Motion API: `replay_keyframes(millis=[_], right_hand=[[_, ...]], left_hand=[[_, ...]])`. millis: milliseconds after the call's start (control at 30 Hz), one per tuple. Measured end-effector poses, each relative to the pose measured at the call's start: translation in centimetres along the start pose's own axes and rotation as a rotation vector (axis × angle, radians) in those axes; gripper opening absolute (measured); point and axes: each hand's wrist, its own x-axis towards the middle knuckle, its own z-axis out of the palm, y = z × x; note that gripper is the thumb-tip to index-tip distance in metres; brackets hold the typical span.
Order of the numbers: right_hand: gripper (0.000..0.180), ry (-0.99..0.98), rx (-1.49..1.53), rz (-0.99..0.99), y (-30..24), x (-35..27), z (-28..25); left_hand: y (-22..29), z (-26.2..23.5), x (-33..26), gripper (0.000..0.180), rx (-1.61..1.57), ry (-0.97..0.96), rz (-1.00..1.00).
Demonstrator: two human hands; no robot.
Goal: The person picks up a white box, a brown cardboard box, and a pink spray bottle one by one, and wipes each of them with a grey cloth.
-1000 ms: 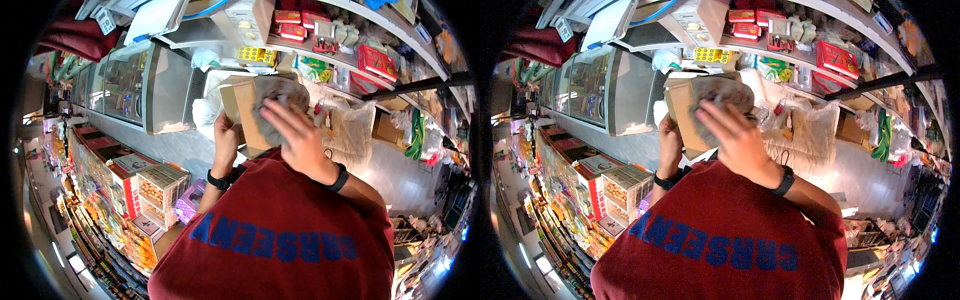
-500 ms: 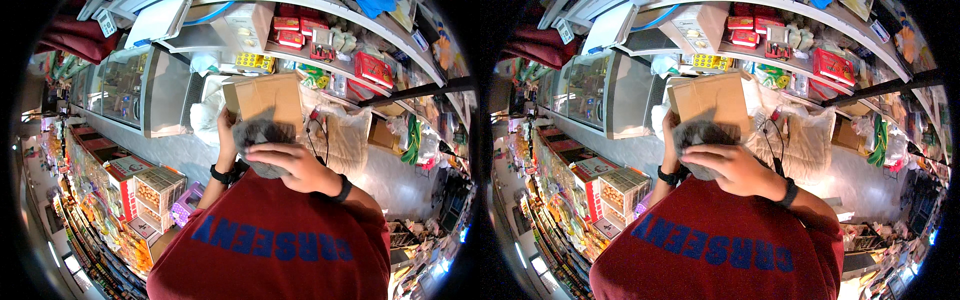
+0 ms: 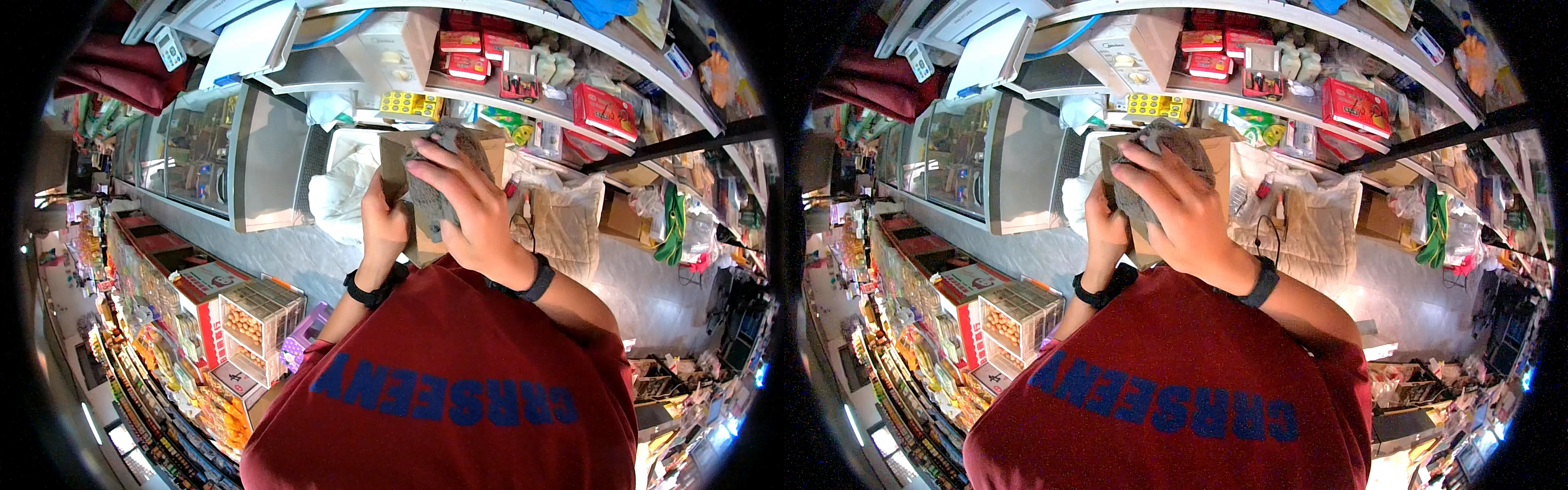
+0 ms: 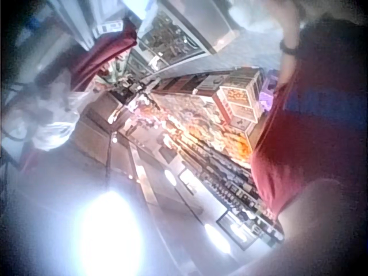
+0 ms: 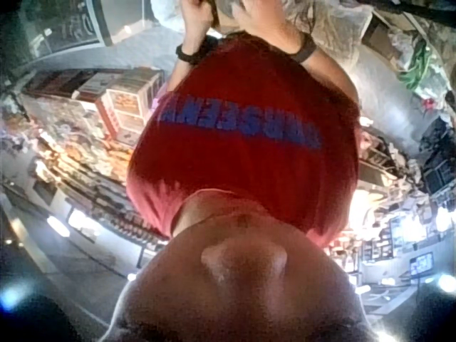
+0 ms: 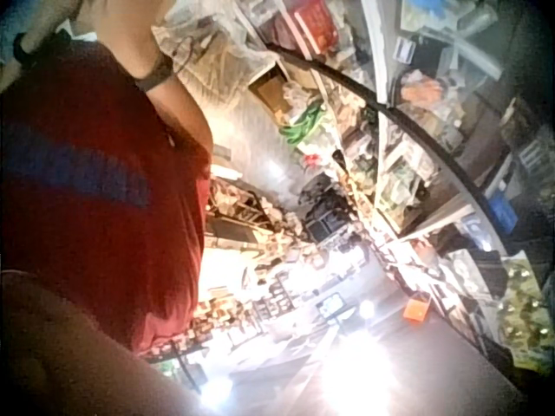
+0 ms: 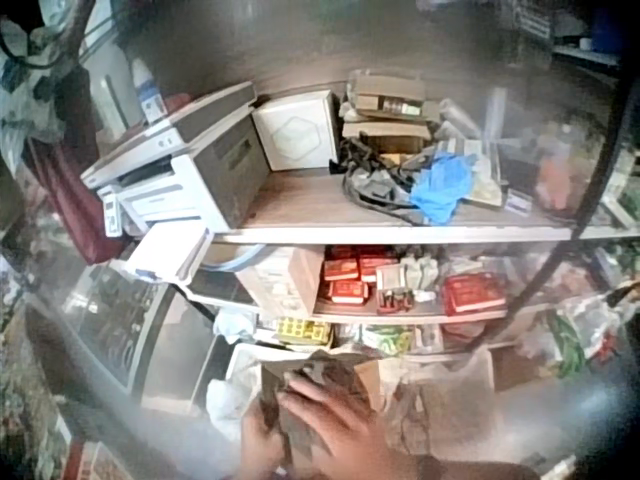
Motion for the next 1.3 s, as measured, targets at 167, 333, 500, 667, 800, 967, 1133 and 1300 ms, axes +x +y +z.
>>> replay_keyframes(millis=[167, 333, 500, 667, 800, 967, 1133, 1300], right_hand=[[0.063, -0.080, 0.116, 0.054, -0.5, -2.1, -1.9], [0.054, 0.092, 0.575, 0.523, 1.1, -5.6, -4.3], [0.043, 0.750, 0.954, 1.011, 5.2, -7.3, -8.0], [0.033, 0.717, 1.026, 0.905, 6.7, -8.9, -9.6], [0.035, 0.789, 1.008, 0.948, 7.6, -9.4, -9.4], [0.042, 0.725, 0.675, 0.748, 3.3, -6.3, -8.1], [0.054, 0.124, 0.326, 0.339, -2.2, -2.2, -4.2], [0.061, -0.006, 0.157, 0.278, 0.3, -2.0, -2.4]], left_hand=[[-1.5, -0.5, 0.3, 0.049, -0.030, -0.002, -0.029], [-1.0, -2.6, 1.4, 0.053, 0.264, 0.118, 0.194], [2.3, -4.8, 1.8, 0.058, 0.632, 0.110, 0.386], [3.2, -6.1, 2.4, 0.061, 0.727, 0.017, 0.389], [2.9, -6.7, 2.1, 0.066, 0.699, -0.070, 0.415], [2.4, -6.5, 1.6, 0.069, 0.708, -0.141, 0.556], [2.5, -5.4, 2.0, 0.070, 0.722, -0.339, 0.607], [2.8, -5.6, 2.0, 0.065, 0.739, -0.401, 0.684]])
